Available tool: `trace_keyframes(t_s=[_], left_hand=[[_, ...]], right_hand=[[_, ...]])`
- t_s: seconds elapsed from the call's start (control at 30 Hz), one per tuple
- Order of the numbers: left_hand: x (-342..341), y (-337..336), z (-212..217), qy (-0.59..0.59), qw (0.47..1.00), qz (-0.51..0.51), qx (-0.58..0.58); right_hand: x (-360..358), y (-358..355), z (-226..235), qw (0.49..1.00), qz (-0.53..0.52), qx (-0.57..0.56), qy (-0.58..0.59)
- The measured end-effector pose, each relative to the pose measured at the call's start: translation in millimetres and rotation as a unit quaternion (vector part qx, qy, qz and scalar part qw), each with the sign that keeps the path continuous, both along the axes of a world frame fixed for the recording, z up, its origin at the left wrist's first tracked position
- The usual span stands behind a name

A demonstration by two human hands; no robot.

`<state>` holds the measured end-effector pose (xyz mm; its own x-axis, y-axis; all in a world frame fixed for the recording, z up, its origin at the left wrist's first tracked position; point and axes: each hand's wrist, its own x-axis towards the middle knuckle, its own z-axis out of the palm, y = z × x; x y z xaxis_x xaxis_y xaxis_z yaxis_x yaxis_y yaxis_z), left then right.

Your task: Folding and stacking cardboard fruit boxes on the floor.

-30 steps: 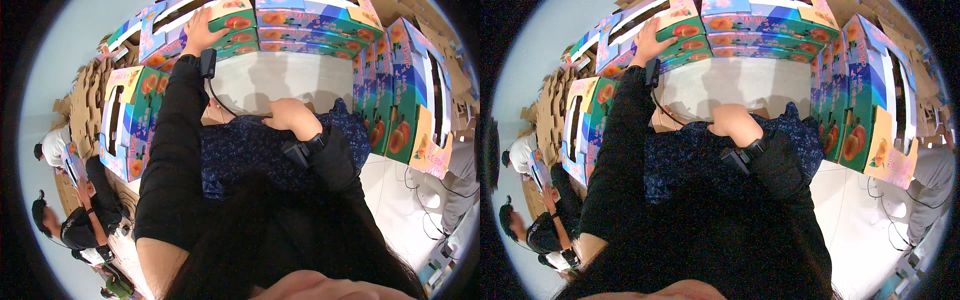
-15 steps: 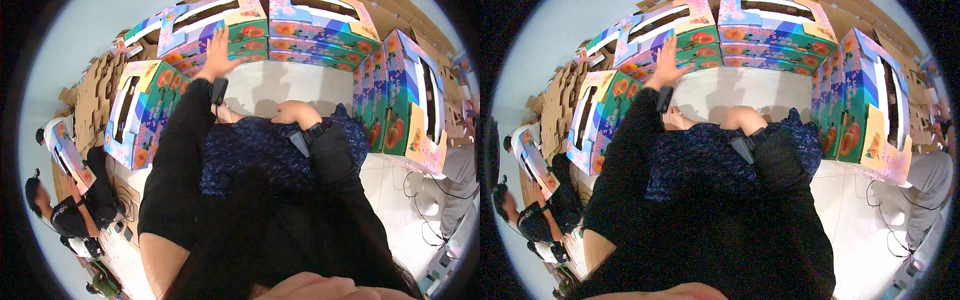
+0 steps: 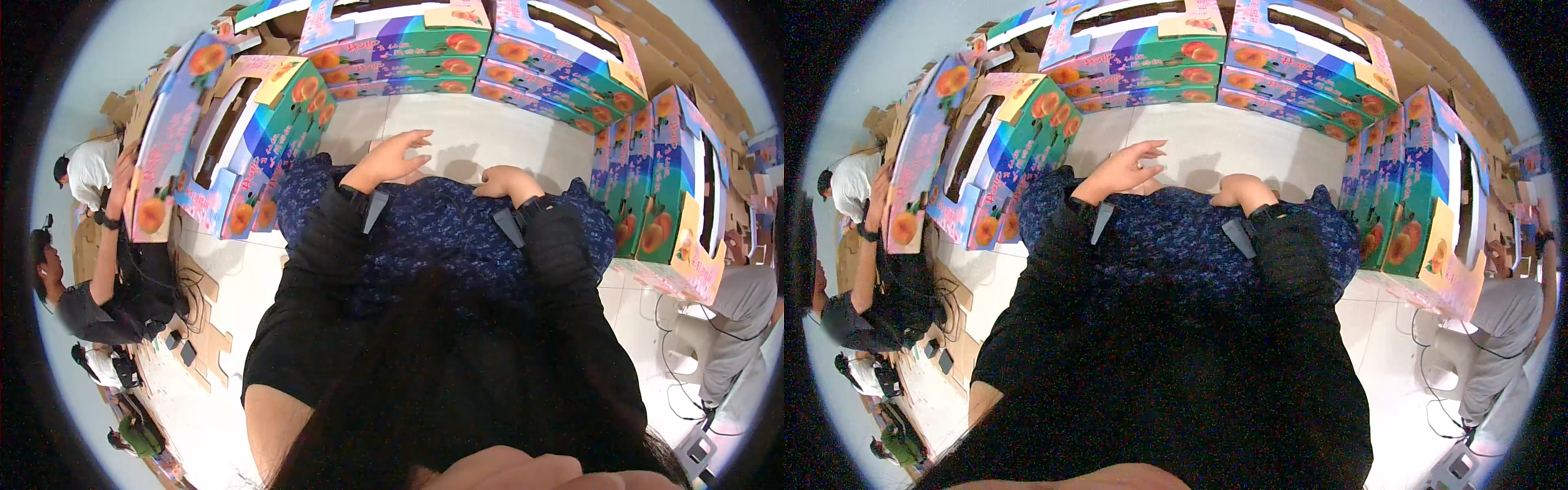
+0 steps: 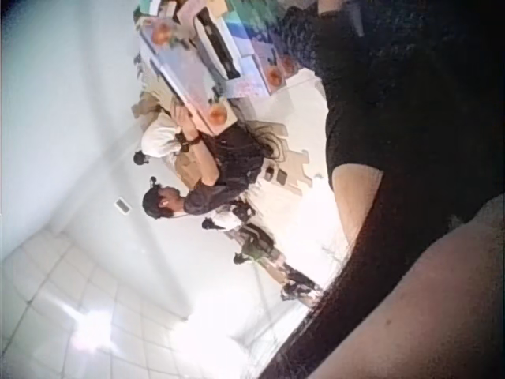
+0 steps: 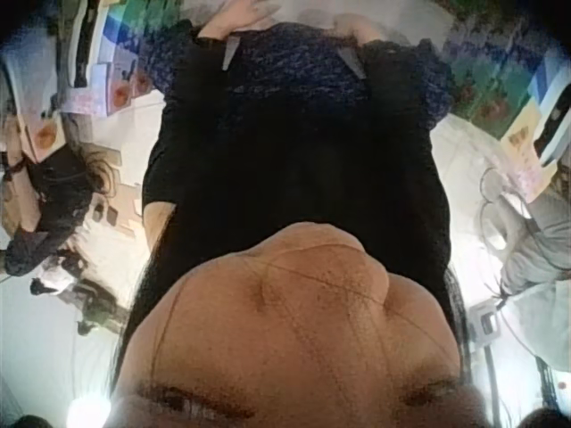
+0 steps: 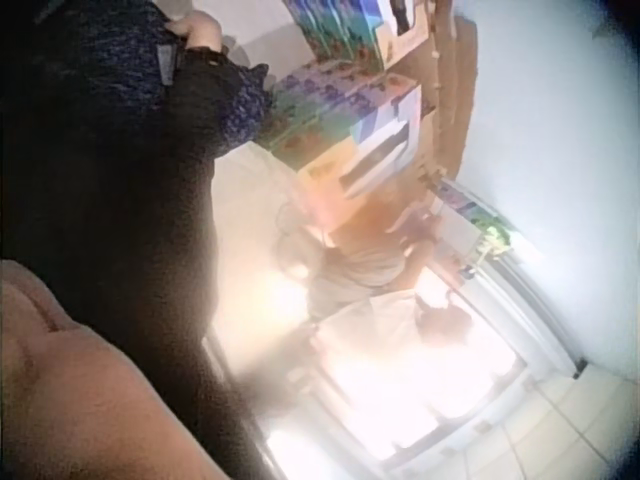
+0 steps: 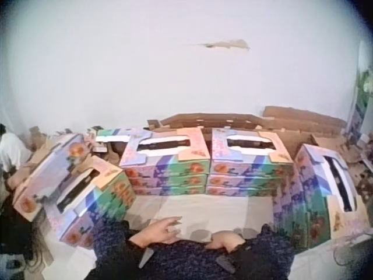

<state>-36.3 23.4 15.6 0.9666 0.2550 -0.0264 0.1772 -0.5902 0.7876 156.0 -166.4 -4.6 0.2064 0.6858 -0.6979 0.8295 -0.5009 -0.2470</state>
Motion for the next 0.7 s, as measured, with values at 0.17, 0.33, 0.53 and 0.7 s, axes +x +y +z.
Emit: trace_keyframes(t_s=[0.17,0.33,0.53,0.7], left_hand=[[-5,-8,44,-0.094,0.994,-0.038,-0.048],[-31,0,95,-0.232,0.956,0.042,0.174],[-99,75,162,-0.224,0.8,0.27,0.487],[-198,182,174,0.097,0.737,0.445,0.499]], right_hand=[[-4,-4,4,1.0,-0.002,-0.002,-0.007],[2,-5,-7,1.0,-0.002,0.01,-0.003],[1,-5,-1,1.0,-0.007,0.006,0.001],[-6,0,11,0.999,0.009,0.034,0.0]])
